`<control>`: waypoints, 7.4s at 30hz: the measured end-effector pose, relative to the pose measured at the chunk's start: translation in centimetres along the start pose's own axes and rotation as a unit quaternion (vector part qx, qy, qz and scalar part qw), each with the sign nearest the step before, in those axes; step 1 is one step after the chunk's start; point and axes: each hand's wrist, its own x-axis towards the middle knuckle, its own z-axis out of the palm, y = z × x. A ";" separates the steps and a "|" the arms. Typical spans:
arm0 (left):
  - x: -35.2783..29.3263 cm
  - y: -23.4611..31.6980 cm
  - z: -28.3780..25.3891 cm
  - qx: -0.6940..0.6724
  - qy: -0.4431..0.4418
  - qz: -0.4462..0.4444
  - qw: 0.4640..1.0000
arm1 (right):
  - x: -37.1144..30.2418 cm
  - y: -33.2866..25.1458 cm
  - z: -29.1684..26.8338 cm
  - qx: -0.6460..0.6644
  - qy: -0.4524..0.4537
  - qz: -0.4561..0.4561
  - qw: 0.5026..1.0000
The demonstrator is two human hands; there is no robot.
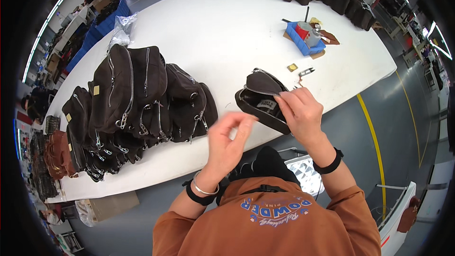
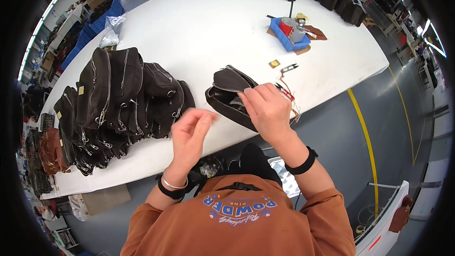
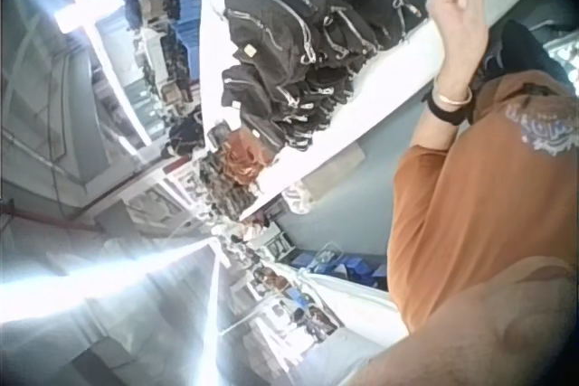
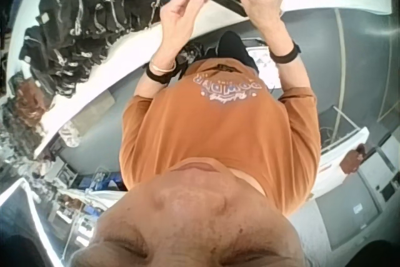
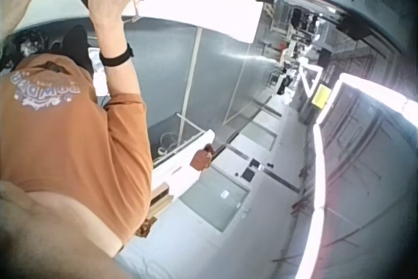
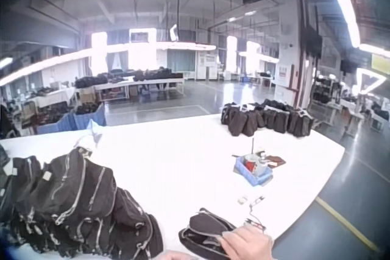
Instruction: Inspecting, trimming threads, and singeing leather bags in a factory workshop.
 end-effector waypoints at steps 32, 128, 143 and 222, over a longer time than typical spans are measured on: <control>14.1 1.0 17.2 -0.215 0.111 -0.141 0.960 | 2.6 17.8 4.4 0.215 -0.087 0.088 0.969; 10.0 -0.5 10.6 -0.614 0.145 -0.294 0.718 | 5.1 16.8 4.6 0.608 -0.144 0.304 0.719; 9.2 0.0 12.9 -0.413 0.072 -0.320 0.849 | 5.6 19.1 6.4 0.592 -0.173 0.452 0.645; 11.3 -3.0 10.6 -0.682 0.061 -0.230 0.692 | 1.8 16.2 4.6 0.633 -0.345 0.286 0.631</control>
